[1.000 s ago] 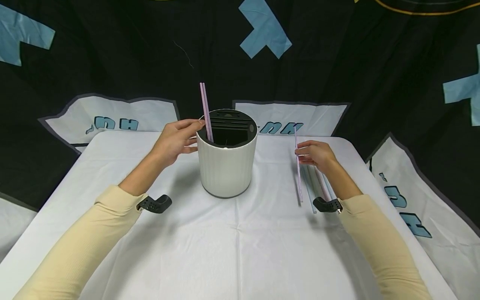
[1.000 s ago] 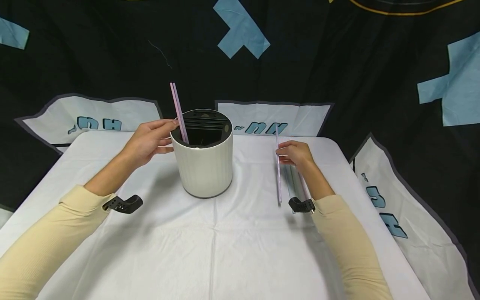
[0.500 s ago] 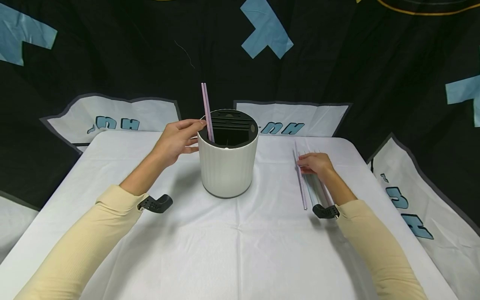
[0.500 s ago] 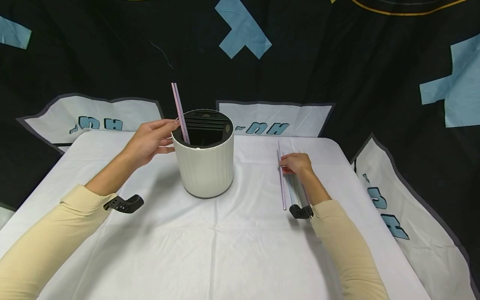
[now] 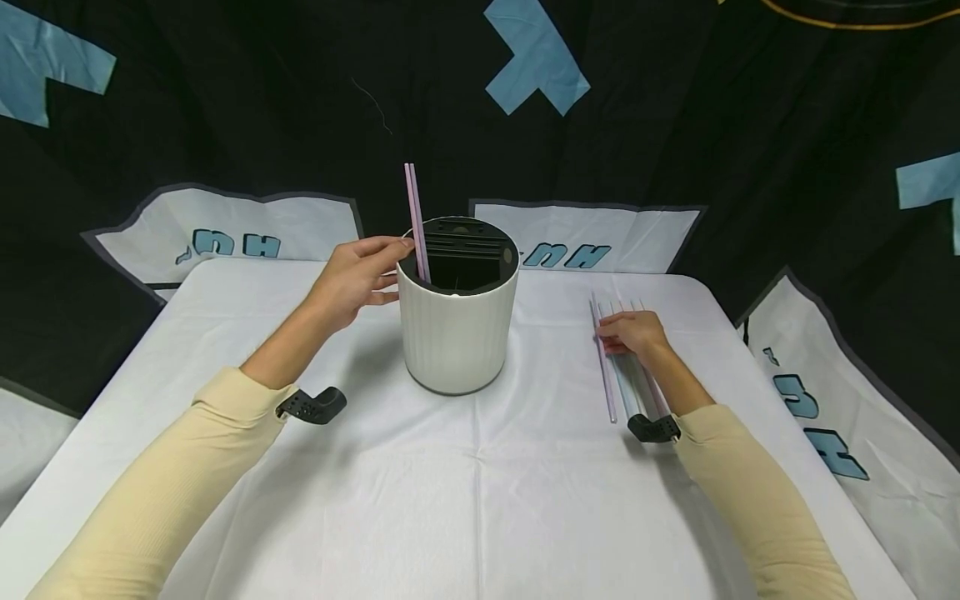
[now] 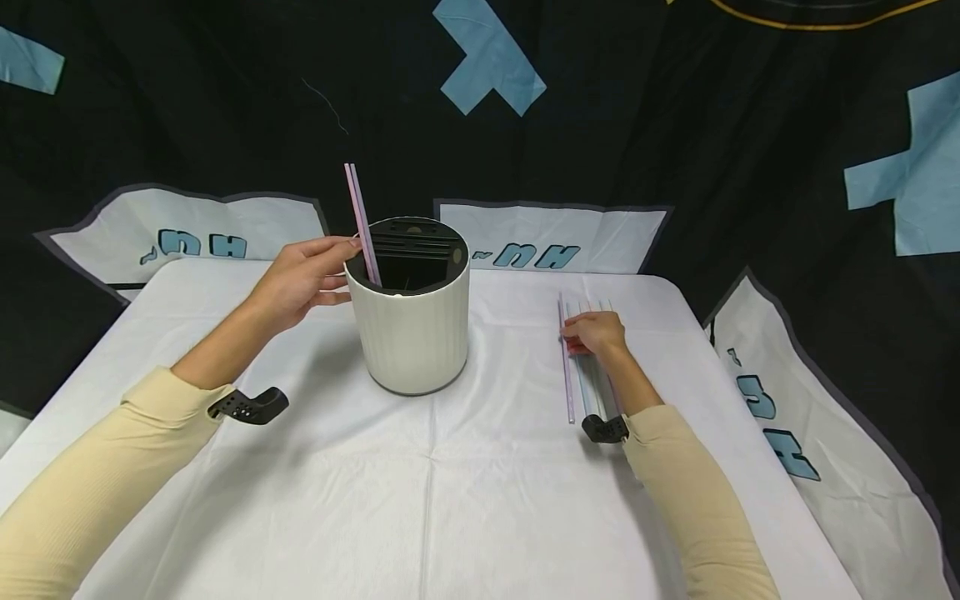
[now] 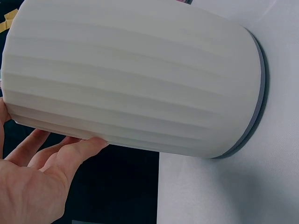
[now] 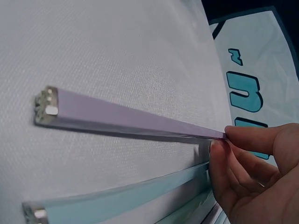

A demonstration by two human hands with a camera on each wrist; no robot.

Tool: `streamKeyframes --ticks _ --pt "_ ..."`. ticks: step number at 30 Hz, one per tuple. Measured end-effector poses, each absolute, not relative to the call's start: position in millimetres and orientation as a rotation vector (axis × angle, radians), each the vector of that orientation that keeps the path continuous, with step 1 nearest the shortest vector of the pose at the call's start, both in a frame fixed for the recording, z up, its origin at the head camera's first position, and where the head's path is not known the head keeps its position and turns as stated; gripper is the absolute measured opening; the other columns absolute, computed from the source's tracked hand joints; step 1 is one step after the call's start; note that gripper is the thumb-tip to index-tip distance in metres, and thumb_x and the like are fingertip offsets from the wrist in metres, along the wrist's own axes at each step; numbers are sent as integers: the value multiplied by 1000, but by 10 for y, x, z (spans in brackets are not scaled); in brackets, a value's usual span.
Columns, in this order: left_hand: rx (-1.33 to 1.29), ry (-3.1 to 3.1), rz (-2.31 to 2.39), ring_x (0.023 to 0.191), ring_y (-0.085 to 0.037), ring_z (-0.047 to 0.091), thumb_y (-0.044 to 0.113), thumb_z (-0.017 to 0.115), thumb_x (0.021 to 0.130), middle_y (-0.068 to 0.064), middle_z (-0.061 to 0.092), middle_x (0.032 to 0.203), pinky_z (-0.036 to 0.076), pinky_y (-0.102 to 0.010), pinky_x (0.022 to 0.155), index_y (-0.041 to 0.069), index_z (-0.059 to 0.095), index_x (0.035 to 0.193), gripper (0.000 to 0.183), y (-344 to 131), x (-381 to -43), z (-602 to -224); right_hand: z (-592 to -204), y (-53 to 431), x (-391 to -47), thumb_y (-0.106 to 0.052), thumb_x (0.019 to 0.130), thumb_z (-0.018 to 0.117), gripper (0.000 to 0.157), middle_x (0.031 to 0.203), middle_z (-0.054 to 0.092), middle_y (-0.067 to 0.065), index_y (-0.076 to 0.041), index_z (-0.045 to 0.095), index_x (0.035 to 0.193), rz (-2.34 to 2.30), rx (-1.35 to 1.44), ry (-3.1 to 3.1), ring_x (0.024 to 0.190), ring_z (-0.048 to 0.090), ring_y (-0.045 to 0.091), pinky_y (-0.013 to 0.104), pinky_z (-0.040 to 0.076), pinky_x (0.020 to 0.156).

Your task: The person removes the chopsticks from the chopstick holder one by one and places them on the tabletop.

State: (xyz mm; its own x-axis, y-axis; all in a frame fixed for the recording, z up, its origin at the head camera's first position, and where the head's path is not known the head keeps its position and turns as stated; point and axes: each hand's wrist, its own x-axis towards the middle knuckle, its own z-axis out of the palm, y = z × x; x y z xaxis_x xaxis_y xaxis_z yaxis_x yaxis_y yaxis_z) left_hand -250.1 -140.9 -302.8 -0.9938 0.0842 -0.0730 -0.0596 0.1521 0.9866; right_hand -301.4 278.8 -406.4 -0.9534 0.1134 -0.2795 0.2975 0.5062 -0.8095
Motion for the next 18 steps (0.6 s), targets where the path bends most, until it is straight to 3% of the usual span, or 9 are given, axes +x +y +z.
streamKeyframes --ticks 4,10,13,18 --pt "21 2289 1987 131 -31 58 39 62 101 -7 55 149 58 -43 97 12 56 144 51 -1407 -2503 -3024 -4085 2794 -3013 -17 97 67 37 95 71 9 5 65 127 -1382 367 2595 68 66 9 19 61 68" --pt "16 2280 1999 131 -31 58 39 62 101 -7 56 148 58 -43 98 12 56 143 50 -1405 -2502 -3025 -4019 2780 -2990 -18 96 68 39 115 68 20 5 65 127 -1330 362 2640 77 66 12 18 59 70" --pt "18 2278 2001 131 -31 58 39 62 101 -7 56 148 58 -43 98 11 56 143 51 -1406 -2503 -3027 -3896 2745 -2970 -20 97 67 40 122 66 22 4 64 129 -1348 308 2634 85 67 16 21 60 78" --pt "21 2280 1997 131 -30 58 39 62 101 -7 55 149 57 -44 98 11 55 144 51 -1414 -2505 -3031 -3531 2586 -2951 -24 99 65 41 130 66 21 2 63 131 -1413 182 2615 95 68 18 17 59 80"
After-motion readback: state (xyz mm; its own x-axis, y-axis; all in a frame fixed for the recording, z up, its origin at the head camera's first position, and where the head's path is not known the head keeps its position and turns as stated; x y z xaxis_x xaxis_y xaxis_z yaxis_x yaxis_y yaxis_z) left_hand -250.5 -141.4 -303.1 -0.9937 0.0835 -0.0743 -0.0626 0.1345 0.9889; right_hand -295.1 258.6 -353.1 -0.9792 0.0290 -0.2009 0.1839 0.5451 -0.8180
